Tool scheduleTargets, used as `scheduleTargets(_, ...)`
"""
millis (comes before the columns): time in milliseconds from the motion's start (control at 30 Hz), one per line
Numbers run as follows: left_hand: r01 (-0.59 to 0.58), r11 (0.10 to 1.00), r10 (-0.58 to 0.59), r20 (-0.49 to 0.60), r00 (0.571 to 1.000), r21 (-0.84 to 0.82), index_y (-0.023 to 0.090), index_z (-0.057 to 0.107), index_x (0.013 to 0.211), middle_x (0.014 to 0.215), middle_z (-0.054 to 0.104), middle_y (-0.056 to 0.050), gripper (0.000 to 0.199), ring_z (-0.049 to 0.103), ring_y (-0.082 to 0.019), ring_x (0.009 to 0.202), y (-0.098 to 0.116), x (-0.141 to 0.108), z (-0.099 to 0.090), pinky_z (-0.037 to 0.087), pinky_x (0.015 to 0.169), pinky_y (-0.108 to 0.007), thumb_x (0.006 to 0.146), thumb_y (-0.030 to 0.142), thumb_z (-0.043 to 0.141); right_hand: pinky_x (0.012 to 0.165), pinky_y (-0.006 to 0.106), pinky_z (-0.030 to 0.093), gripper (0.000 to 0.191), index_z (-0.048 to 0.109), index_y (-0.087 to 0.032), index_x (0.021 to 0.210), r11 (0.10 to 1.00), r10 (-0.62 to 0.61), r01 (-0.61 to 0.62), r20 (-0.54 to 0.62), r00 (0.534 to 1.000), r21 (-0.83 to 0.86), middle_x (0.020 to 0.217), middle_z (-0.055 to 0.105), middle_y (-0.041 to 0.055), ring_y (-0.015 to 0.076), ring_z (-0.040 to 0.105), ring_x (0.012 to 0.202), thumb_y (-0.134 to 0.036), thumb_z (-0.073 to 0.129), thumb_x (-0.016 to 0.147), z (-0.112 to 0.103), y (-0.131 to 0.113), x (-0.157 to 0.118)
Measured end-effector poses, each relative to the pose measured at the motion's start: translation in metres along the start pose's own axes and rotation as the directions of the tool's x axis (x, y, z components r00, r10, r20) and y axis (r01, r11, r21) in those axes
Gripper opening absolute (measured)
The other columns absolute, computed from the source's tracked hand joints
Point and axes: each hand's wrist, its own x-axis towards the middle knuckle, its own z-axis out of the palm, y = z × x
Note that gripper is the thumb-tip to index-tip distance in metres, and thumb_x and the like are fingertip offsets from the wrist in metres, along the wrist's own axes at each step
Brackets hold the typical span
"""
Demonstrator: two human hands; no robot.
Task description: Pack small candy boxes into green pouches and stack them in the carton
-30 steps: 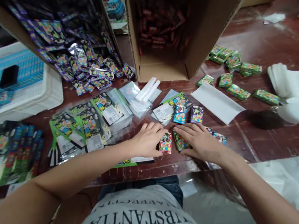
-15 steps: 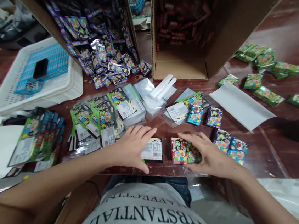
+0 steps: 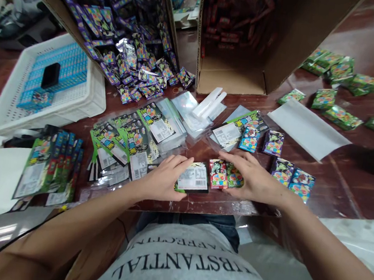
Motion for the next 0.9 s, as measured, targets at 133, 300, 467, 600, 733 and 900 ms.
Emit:
scheduleTargets(133, 0.006, 1.0, -0.007, -0.054, 0.999, -0.011, 0.018, 0.024, 0.157, 0.147, 0.043, -0.014, 0.098, 0.038, -0.032, 0.139, 0.004, 0.0, 0.003, 0.031, 0.12, -0.047, 0.075, 0.038, 0.072, 0.099, 0.056, 0.043, 0.083, 0.037, -0.028, 0.153, 0.978, 0.112, -0.133, -0.133, 0.985, -0.161, 0.138, 0.06, 0.0108, 0.0388, 0.05, 0.119, -0.05, 0.073, 0.082, -0.001, -0.012, -0.002)
scheduleTargets(300, 0.037, 0.999, -0.037, -0.074, 0.997, 0.009, 0.013, 0.027, 0.156, 0.143, 0.046, -0.014, 0.098, 0.041, -0.032, 0.134, 0.005, 0.003, 0.005, 0.033, 0.119, -0.047, 0.073, 0.038, 0.073, 0.097, 0.056, 0.043, 0.086, 0.032, -0.03, 0.155, 0.988, 0.078, -0.085, -0.061, 0.995, -0.128, 0.14, 0.059, 0.0099, 0.038, 0.051, 0.116, -0.048, 0.074, 0.082, 0.005, -0.026, -0.009)
scheduleTargets(467, -0.051, 0.999, 0.052, -0.021, 0.998, 0.009, 0.015, 0.029, 0.155, 0.144, 0.046, -0.014, 0.095, 0.041, -0.032, 0.134, 0.007, 0.006, 0.011, 0.033, 0.119, -0.047, 0.074, 0.036, 0.073, 0.104, 0.058, 0.044, 0.097, 0.018, -0.028, 0.161, 1.0, -0.025, 0.025, 0.064, 0.998, -0.004, 0.144, 0.055, 0.0134, 0.0373, 0.049, 0.127, -0.05, 0.073, 0.084, 0.012, -0.022, -0.012)
scheduleTargets(600, 0.012, 0.999, -0.009, -0.065, 0.998, 0.038, 0.011, 0.032, 0.154, 0.142, 0.047, -0.016, 0.093, 0.042, -0.034, 0.131, 0.01, 0.008, 0.017, 0.034, 0.117, -0.048, 0.074, 0.037, 0.072, 0.114, 0.06, 0.038, 0.115, 0.007, -0.02, 0.163, 1.0, -0.003, 0.003, -0.002, 1.0, 0.013, 0.162, 0.029, 0.021, 0.0399, 0.033, 0.146, -0.059, 0.076, 0.079, 0.012, -0.009, -0.022)
scheduleTargets(733, 0.012, 1.0, -0.01, -0.086, 0.996, 0.029, 0.01, 0.032, 0.154, 0.142, 0.047, -0.017, 0.093, 0.041, -0.035, 0.132, 0.011, 0.011, 0.019, 0.033, 0.118, -0.051, 0.073, 0.036, 0.072, 0.119, 0.063, 0.028, 0.086, 0.029, -0.024, 0.157, 0.999, -0.029, 0.029, -0.001, 1.0, 0.022, 0.151, 0.047, 0.0166, 0.0359, 0.04, 0.143, -0.039, 0.074, 0.085, 0.003, 0.001, -0.027)
scheduleTargets(900, -0.064, 0.998, 0.064, -0.098, 0.993, 0.011, 0.013, 0.03, 0.155, 0.142, 0.047, -0.016, 0.092, 0.041, -0.033, 0.133, 0.013, 0.014, 0.014, 0.033, 0.118, -0.051, 0.074, 0.032, 0.07, 0.122, 0.063, 0.018, 0.074, 0.043, -0.026, 0.148, 0.985, -0.137, 0.133, 0.031, 0.99, 0.109, 0.141, 0.058, 0.0125, 0.0307, 0.051, 0.135, -0.039, 0.077, 0.084, -0.012, 0.006, -0.013)
